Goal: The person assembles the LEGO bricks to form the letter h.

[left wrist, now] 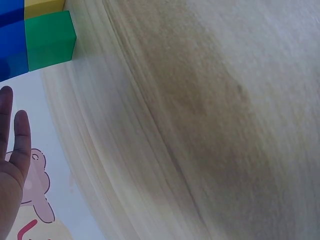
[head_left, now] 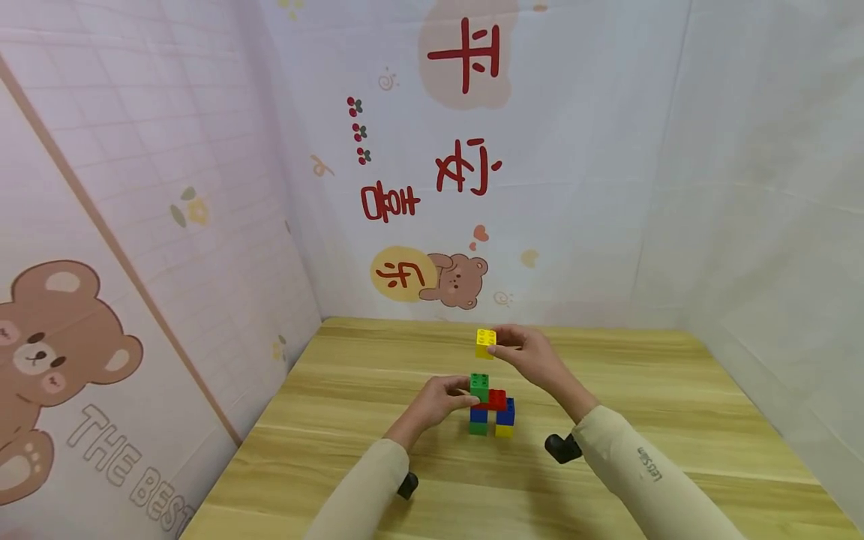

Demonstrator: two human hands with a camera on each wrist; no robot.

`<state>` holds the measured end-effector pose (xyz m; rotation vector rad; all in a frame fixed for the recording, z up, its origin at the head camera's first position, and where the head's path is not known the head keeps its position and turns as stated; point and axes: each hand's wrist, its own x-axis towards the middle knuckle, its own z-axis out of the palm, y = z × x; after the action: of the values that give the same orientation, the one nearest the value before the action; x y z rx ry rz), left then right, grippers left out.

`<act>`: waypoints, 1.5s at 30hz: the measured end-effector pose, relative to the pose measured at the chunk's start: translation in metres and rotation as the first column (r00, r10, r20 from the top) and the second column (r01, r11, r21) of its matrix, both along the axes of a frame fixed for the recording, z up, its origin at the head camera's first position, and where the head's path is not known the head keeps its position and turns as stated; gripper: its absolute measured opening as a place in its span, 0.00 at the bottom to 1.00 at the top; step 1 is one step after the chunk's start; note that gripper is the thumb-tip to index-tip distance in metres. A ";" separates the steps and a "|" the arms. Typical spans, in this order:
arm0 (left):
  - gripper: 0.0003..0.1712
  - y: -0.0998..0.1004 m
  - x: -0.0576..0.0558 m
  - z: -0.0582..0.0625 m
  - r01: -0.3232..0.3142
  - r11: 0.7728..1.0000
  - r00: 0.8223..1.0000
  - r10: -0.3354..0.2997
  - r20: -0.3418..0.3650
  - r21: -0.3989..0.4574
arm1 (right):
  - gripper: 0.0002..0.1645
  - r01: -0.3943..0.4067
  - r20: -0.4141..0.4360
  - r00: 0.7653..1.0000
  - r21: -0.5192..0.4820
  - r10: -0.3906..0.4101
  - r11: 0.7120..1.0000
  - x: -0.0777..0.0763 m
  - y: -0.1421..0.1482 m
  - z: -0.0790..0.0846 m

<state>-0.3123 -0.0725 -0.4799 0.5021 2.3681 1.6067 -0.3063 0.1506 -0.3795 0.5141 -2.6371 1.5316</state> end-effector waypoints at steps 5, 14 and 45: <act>0.22 -0.001 0.000 -0.001 0.002 1.000 1.000 -0.002 0.000 -0.020 | 0.25 -0.006 -0.003 1.000 -0.006 0.006 1.000 0.000 -0.003 -0.003; 0.22 -0.002 -0.002 0.003 0.012 1.000 1.000 -0.012 -0.003 -0.028 | 0.24 -0.006 0.001 1.000 0.017 0.006 1.000 -0.001 -0.004 -0.008; 0.22 -0.001 -0.001 -0.001 0.011 0.999 1.000 -0.011 0.003 -0.033 | 0.22 -0.066 -0.007 0.998 0.108 0.067 0.992 0.004 -0.004 -0.036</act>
<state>-0.3129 -0.0733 -0.4808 0.5052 2.3809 1.5601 -0.3021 0.1463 -0.4156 0.6209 -2.7321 1.4048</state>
